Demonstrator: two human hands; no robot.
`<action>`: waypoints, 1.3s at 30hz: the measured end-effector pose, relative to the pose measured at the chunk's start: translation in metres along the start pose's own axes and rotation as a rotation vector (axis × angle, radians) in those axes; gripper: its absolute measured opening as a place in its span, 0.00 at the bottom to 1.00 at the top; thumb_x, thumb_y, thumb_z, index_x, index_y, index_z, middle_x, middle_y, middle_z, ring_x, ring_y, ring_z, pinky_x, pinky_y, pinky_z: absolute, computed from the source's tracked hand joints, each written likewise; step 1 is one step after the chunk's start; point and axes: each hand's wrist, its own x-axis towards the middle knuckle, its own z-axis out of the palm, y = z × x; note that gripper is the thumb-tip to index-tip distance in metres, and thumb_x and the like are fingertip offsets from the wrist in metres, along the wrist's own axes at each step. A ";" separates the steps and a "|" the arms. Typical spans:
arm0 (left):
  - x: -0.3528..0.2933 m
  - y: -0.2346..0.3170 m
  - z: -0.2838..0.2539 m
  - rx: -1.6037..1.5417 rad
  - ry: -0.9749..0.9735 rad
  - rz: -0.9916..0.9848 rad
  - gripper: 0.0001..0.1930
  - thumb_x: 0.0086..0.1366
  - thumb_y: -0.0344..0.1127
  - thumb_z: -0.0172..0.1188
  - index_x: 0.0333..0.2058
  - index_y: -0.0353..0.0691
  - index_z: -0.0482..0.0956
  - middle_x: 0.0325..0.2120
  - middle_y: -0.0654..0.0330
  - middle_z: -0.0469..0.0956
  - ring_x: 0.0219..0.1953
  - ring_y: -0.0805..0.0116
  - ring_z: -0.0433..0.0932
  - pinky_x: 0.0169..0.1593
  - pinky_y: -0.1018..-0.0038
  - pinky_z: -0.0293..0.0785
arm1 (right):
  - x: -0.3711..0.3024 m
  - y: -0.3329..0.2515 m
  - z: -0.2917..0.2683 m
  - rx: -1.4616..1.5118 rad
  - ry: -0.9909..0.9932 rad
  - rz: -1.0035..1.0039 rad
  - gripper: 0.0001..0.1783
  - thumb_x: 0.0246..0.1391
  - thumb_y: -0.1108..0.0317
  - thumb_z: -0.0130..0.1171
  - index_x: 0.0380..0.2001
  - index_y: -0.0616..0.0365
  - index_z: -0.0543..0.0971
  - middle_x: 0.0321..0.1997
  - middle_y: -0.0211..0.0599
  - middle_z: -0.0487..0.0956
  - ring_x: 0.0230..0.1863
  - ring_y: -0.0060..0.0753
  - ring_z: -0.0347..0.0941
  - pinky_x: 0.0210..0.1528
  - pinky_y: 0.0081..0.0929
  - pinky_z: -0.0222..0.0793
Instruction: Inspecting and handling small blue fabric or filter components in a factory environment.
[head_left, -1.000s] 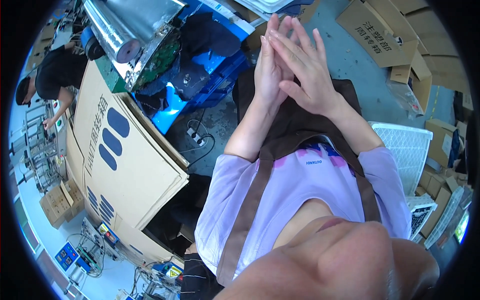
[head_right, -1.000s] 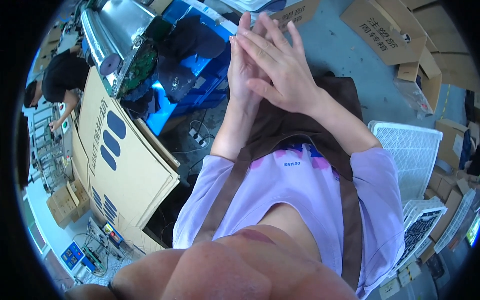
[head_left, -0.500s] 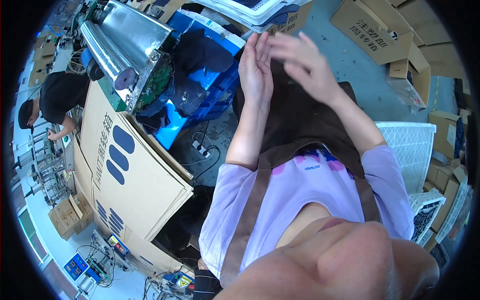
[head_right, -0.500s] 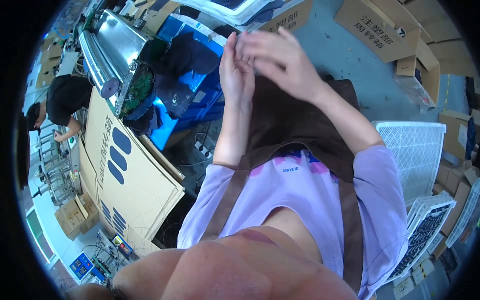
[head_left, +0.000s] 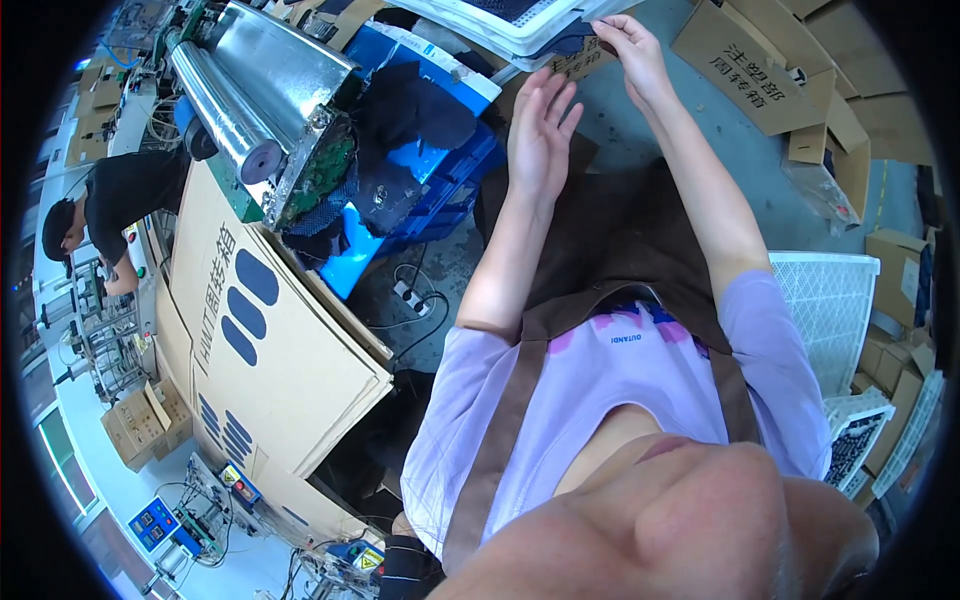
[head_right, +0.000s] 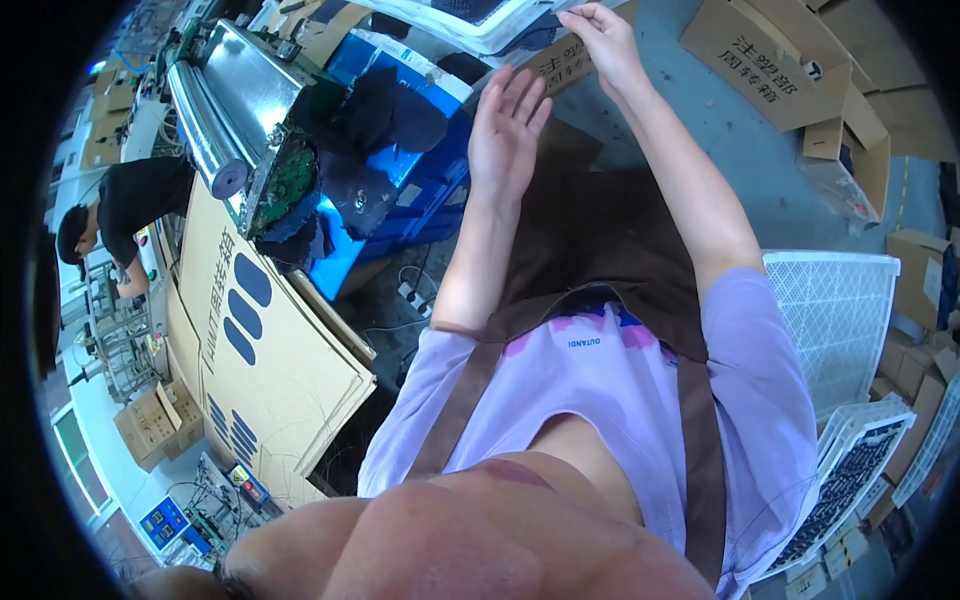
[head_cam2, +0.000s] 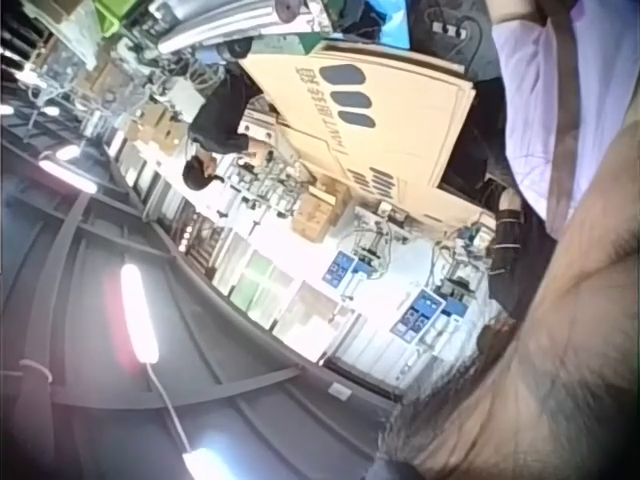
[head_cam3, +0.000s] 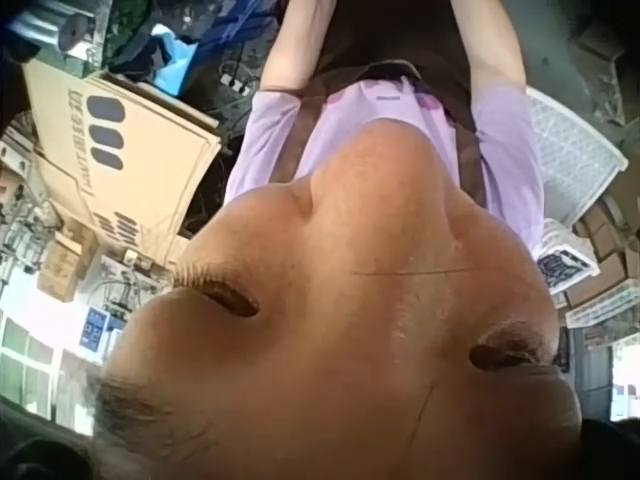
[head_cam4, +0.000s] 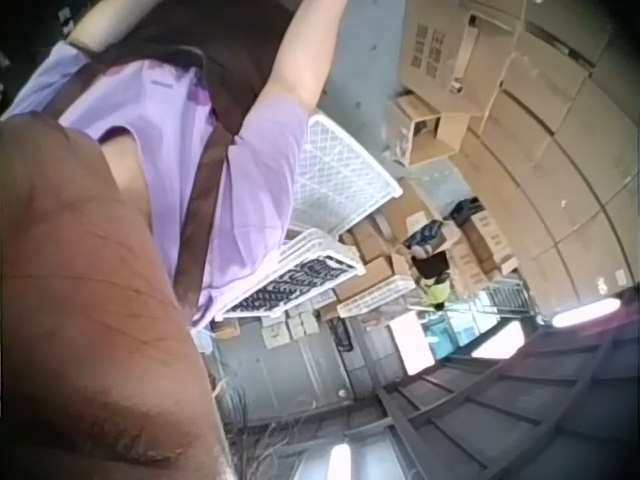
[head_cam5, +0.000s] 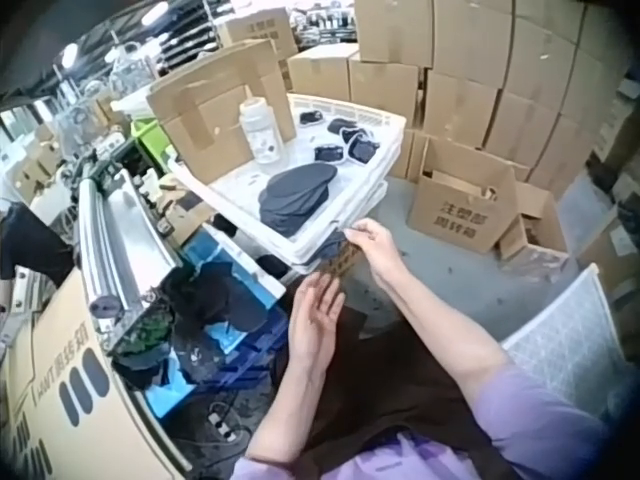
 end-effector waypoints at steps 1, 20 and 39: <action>0.006 -0.004 -0.001 0.018 -0.029 0.001 0.22 0.73 0.39 0.45 0.62 0.39 0.63 0.54 0.48 0.70 0.58 0.54 0.70 0.60 0.61 0.66 | 0.001 0.004 -0.002 0.052 -0.028 -0.041 0.07 0.59 0.73 0.57 0.40 0.59 0.79 0.44 0.33 0.79 0.43 0.17 0.71 0.50 0.14 0.63; 0.037 -0.017 0.015 -0.078 -0.092 0.030 0.17 0.66 0.22 0.50 0.54 0.33 0.66 0.50 0.53 0.69 0.55 0.64 0.70 0.57 0.70 0.69 | -0.015 0.014 -0.017 0.123 -0.222 -0.287 0.07 0.58 0.73 0.56 0.40 0.60 0.78 0.45 0.34 0.79 0.46 0.21 0.71 0.52 0.18 0.65; 0.021 -0.017 0.022 0.101 -0.013 0.152 0.12 0.67 0.33 0.59 0.46 0.33 0.76 0.34 0.58 0.79 0.36 0.72 0.79 0.46 0.78 0.75 | -0.051 -0.003 -0.031 0.186 -0.277 -0.267 0.10 0.56 0.73 0.57 0.42 0.57 0.80 0.45 0.34 0.79 0.49 0.26 0.72 0.55 0.22 0.65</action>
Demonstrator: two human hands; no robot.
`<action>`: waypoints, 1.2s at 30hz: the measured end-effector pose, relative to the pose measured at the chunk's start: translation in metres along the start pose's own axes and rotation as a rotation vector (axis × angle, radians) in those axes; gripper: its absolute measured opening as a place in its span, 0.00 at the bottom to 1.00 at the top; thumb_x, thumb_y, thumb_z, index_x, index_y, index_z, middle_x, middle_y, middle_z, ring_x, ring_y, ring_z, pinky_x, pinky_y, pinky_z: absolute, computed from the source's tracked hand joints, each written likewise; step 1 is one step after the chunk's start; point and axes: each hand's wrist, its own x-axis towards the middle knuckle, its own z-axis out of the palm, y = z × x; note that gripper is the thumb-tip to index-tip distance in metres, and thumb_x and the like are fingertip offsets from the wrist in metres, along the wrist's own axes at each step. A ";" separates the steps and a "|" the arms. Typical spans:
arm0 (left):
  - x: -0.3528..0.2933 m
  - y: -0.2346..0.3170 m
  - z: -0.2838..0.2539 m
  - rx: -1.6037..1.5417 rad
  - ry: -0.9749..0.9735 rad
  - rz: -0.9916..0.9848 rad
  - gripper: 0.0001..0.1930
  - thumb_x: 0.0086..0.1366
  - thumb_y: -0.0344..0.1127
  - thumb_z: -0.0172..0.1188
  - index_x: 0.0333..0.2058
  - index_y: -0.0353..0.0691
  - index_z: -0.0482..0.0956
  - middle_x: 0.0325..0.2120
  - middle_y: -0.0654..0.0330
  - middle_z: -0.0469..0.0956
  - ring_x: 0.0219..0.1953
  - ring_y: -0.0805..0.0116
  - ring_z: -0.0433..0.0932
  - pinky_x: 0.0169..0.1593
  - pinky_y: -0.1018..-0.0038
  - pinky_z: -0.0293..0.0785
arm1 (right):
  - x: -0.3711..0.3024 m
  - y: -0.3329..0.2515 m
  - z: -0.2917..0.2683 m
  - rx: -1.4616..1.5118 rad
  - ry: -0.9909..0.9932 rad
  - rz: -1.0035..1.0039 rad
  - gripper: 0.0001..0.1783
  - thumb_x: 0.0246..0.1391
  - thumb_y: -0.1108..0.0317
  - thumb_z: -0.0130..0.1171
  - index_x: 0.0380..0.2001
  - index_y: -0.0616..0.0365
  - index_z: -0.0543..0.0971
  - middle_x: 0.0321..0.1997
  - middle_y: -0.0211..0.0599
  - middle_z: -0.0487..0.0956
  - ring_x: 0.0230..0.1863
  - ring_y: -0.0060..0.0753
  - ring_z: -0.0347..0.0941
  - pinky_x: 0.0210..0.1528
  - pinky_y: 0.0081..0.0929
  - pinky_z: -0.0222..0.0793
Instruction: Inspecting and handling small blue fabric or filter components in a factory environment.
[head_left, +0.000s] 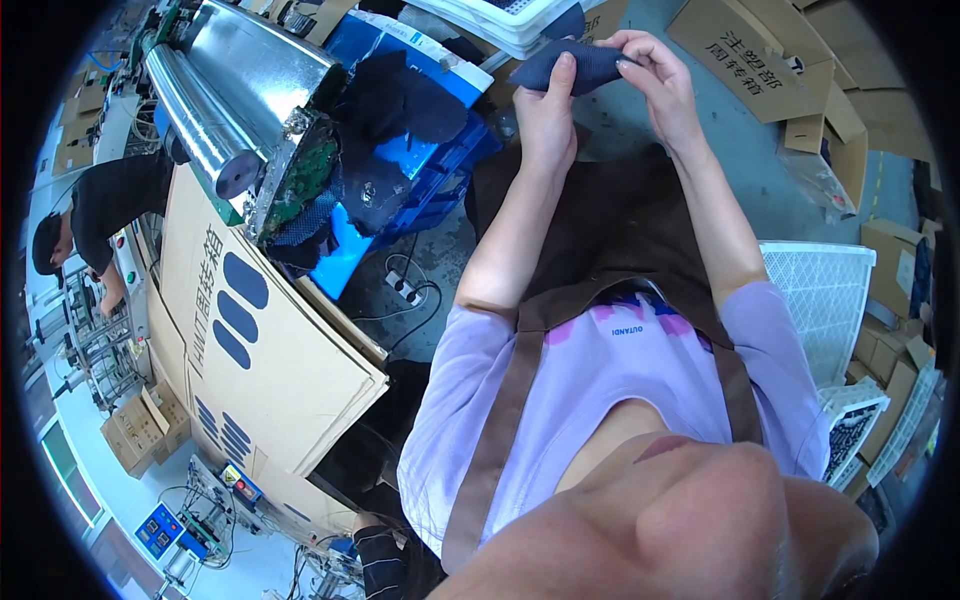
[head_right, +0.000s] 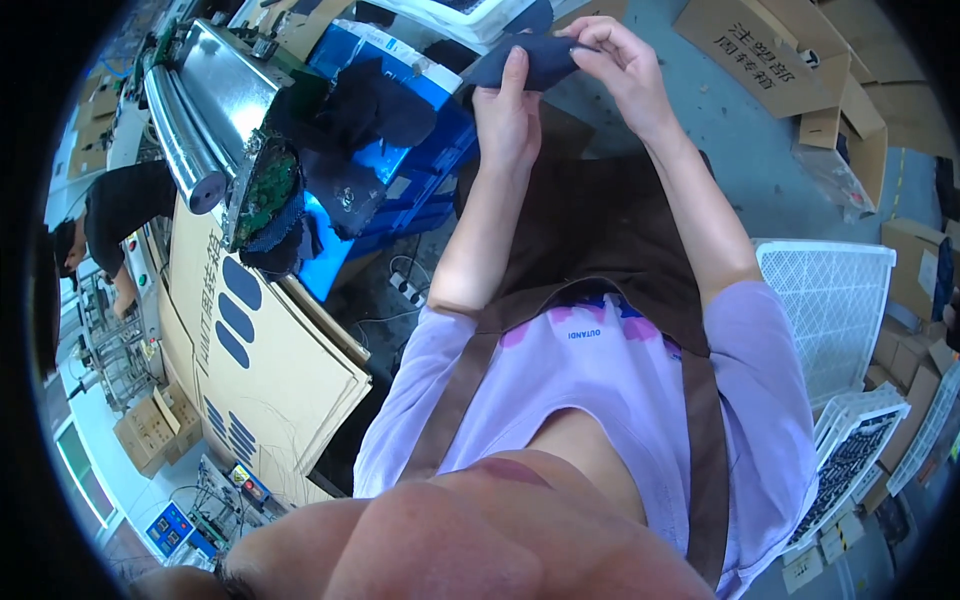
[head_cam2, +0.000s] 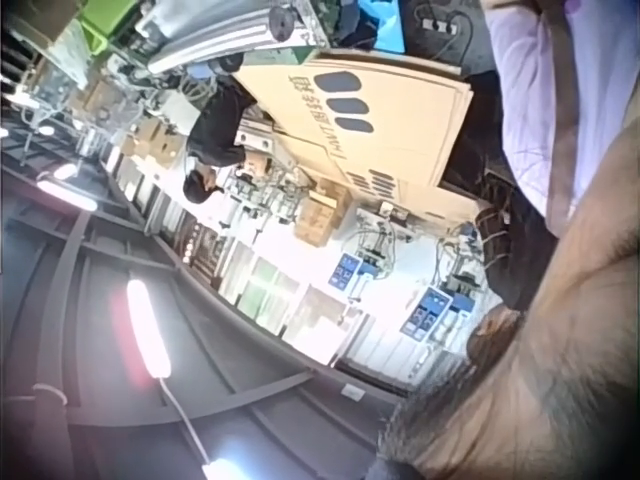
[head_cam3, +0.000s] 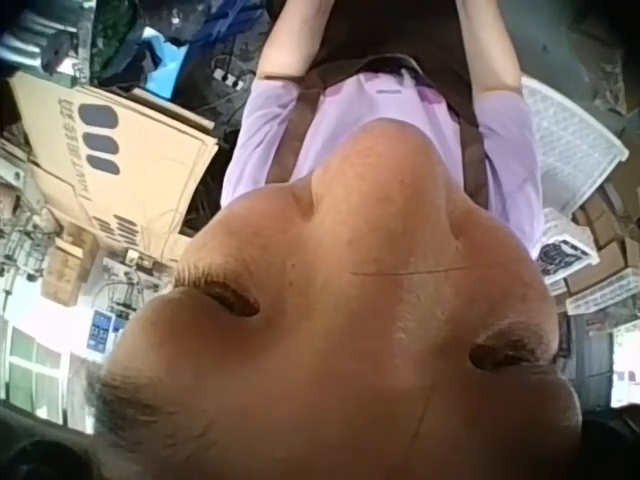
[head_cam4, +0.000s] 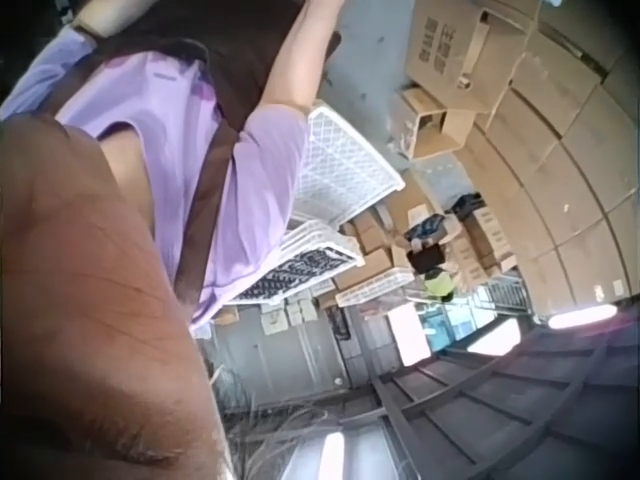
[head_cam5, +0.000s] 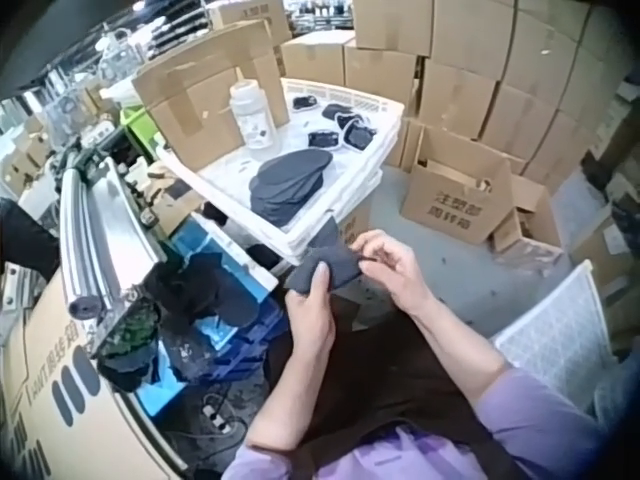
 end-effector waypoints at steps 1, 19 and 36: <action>-0.002 0.002 0.000 0.072 0.025 0.028 0.12 0.66 0.33 0.60 0.45 0.32 0.77 0.34 0.58 0.80 0.36 0.71 0.79 0.46 0.78 0.76 | -0.002 -0.006 0.001 0.004 -0.010 0.005 0.10 0.57 0.73 0.55 0.42 0.58 0.79 0.46 0.36 0.78 0.50 0.27 0.72 0.55 0.23 0.65; -0.020 0.027 0.022 0.693 0.001 0.269 0.11 0.66 0.34 0.60 0.29 0.30 0.79 0.25 0.61 0.80 0.23 0.80 0.72 0.26 0.85 0.69 | -0.025 -0.050 0.020 -0.224 0.022 0.220 0.08 0.58 0.67 0.62 0.28 0.59 0.81 0.21 0.19 0.74 0.22 0.11 0.64 0.26 0.07 0.56; -0.029 0.021 0.036 0.753 -0.242 0.278 0.08 0.67 0.26 0.52 0.32 0.30 0.80 0.30 0.62 0.80 0.29 0.77 0.73 0.33 0.80 0.70 | -0.022 -0.059 0.007 -0.159 -0.137 0.286 0.07 0.54 0.76 0.60 0.37 0.58 0.76 0.34 0.26 0.76 0.32 0.15 0.67 0.39 0.11 0.67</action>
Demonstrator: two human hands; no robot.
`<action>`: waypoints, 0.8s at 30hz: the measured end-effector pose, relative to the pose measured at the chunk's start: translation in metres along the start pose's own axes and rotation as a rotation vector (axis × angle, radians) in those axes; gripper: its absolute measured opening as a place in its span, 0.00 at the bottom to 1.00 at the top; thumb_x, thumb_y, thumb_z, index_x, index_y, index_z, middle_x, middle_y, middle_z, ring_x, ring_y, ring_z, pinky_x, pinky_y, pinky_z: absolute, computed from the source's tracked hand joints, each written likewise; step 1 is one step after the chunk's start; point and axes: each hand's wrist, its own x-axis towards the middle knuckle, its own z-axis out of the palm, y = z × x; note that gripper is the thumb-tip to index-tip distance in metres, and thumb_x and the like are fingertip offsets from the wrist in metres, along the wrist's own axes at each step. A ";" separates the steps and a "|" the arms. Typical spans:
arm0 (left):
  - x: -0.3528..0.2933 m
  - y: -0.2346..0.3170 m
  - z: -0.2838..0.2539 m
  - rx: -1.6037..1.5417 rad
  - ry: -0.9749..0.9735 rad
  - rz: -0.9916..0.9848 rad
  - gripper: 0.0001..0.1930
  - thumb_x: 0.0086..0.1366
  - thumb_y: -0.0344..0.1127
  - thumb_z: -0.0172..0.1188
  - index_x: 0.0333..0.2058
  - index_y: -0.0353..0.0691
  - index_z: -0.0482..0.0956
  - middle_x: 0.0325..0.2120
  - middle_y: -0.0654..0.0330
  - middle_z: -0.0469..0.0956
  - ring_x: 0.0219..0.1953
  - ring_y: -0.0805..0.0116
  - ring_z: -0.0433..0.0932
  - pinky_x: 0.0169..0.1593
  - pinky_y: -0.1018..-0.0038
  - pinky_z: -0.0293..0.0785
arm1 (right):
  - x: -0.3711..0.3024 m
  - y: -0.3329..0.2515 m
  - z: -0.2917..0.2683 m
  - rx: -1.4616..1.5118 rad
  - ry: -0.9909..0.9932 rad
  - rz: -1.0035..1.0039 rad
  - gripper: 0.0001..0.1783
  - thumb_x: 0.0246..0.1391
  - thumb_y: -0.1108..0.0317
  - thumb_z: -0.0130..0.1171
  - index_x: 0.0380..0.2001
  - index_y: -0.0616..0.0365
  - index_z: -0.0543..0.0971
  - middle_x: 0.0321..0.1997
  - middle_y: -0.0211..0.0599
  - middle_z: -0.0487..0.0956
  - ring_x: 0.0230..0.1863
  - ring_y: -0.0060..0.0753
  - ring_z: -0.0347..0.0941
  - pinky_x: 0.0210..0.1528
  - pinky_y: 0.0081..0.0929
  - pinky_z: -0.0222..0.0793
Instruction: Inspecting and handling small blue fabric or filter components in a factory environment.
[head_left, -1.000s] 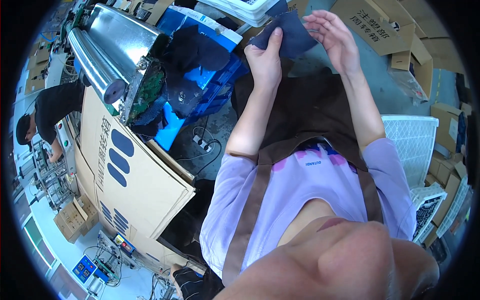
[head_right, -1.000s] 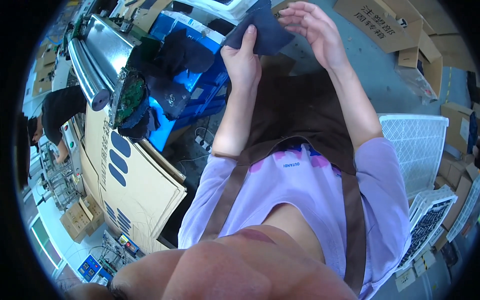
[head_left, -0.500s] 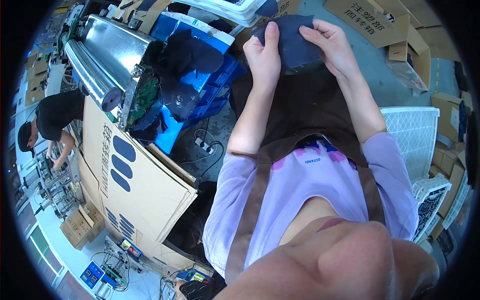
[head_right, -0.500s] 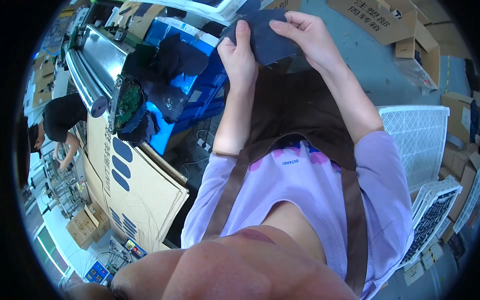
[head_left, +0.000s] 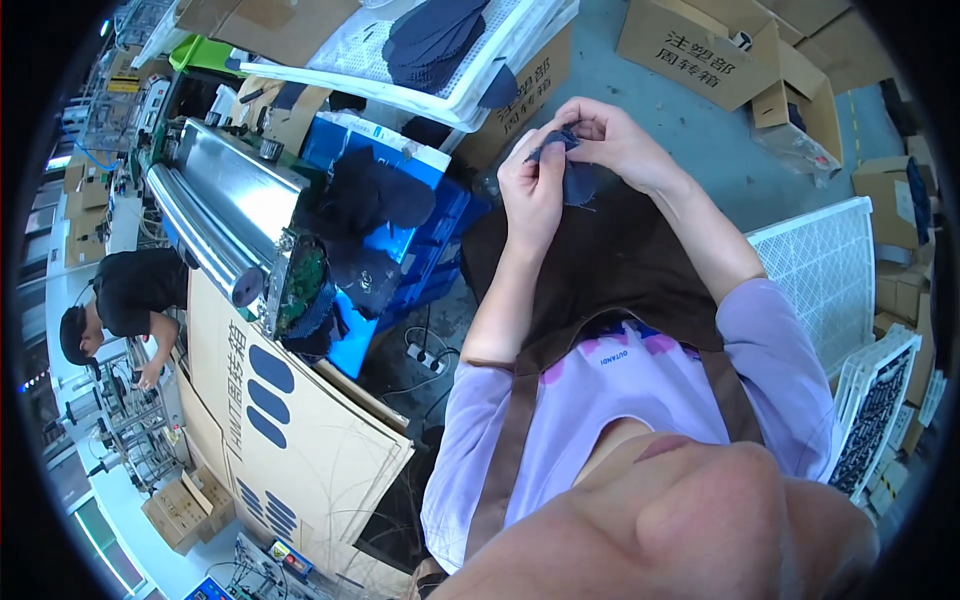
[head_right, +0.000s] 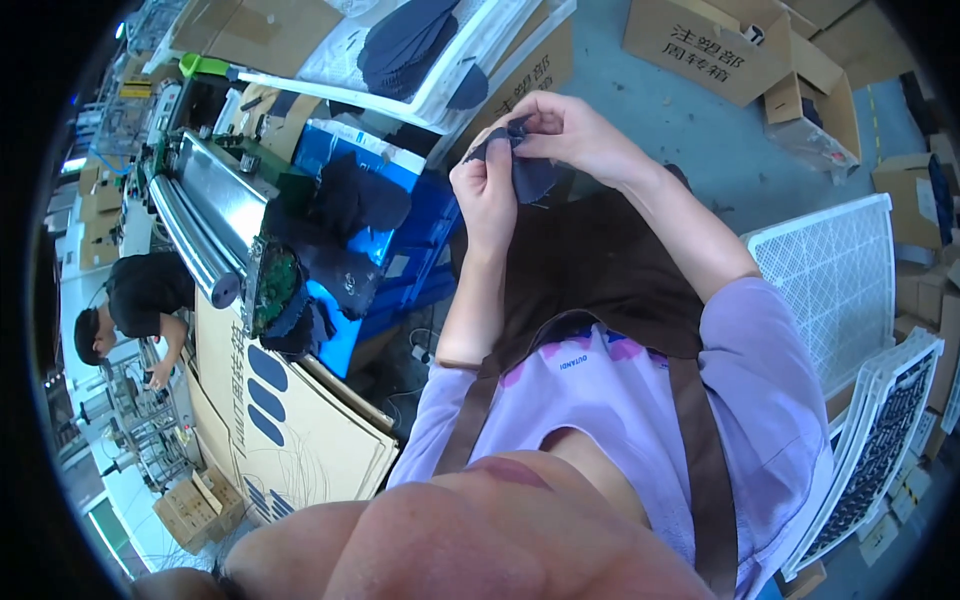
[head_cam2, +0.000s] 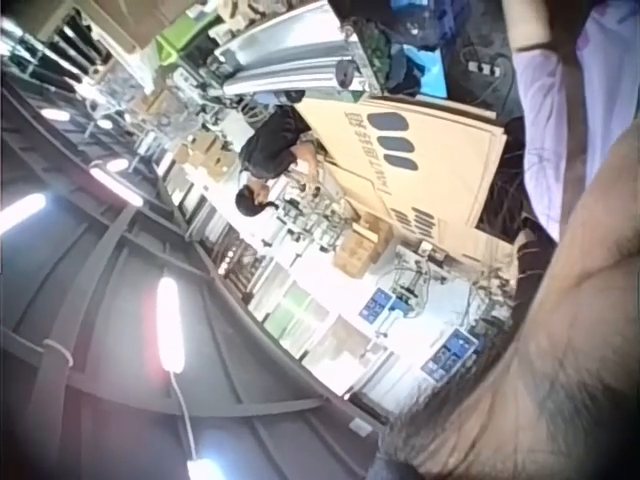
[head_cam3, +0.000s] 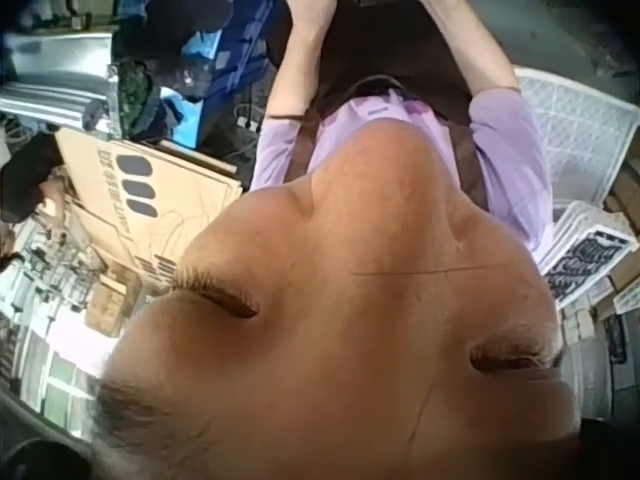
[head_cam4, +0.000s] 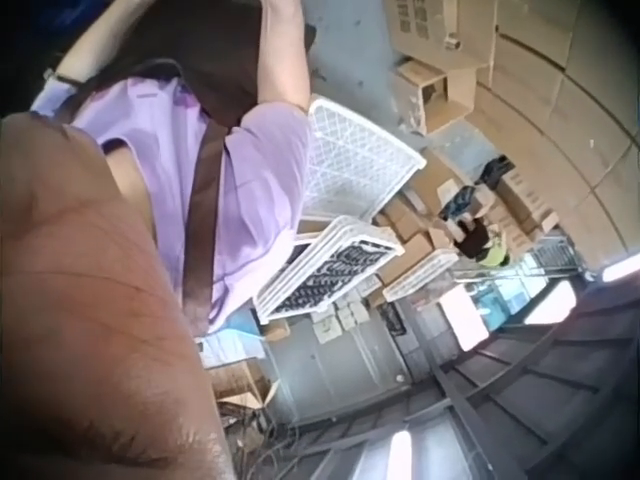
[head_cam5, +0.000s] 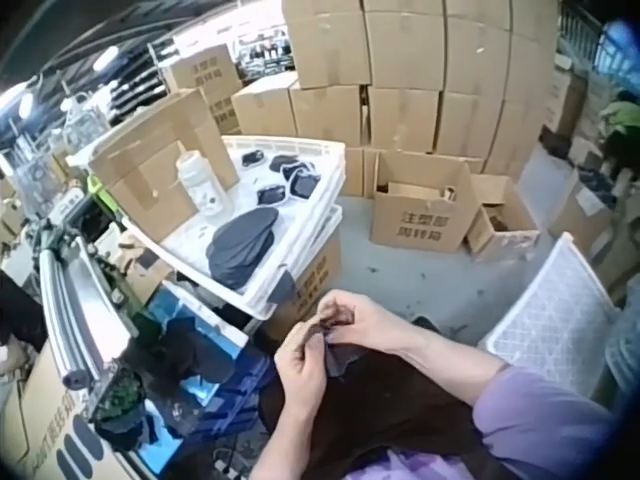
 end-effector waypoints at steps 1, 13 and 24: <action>-0.002 -0.004 -0.001 0.120 -0.027 0.037 0.08 0.66 0.26 0.52 0.32 0.30 0.80 0.31 0.62 0.80 0.29 0.77 0.73 0.32 0.80 0.70 | 0.000 0.003 0.000 -0.023 0.007 -0.019 0.10 0.52 0.78 0.59 0.39 0.57 0.76 0.35 0.26 0.75 0.33 0.14 0.67 0.40 0.11 0.65; 0.006 -0.014 0.004 0.006 0.099 -0.182 0.16 0.73 0.36 0.49 0.32 0.32 0.80 0.28 0.60 0.78 0.26 0.75 0.71 0.31 0.80 0.68 | 0.000 -0.001 0.020 -0.522 0.179 -0.232 0.20 0.52 0.80 0.57 0.50 0.55 0.74 0.48 0.30 0.73 0.38 0.17 0.69 0.43 0.12 0.65; 0.003 -0.041 -0.005 -0.444 0.026 -0.413 0.25 0.76 0.44 0.41 0.63 0.33 0.63 0.42 0.56 0.77 0.32 0.77 0.75 0.32 0.85 0.71 | 0.164 -0.044 -0.159 -0.992 0.416 -0.225 0.19 0.55 0.66 0.58 0.50 0.57 0.77 0.45 0.39 0.80 0.42 0.36 0.77 0.47 0.29 0.73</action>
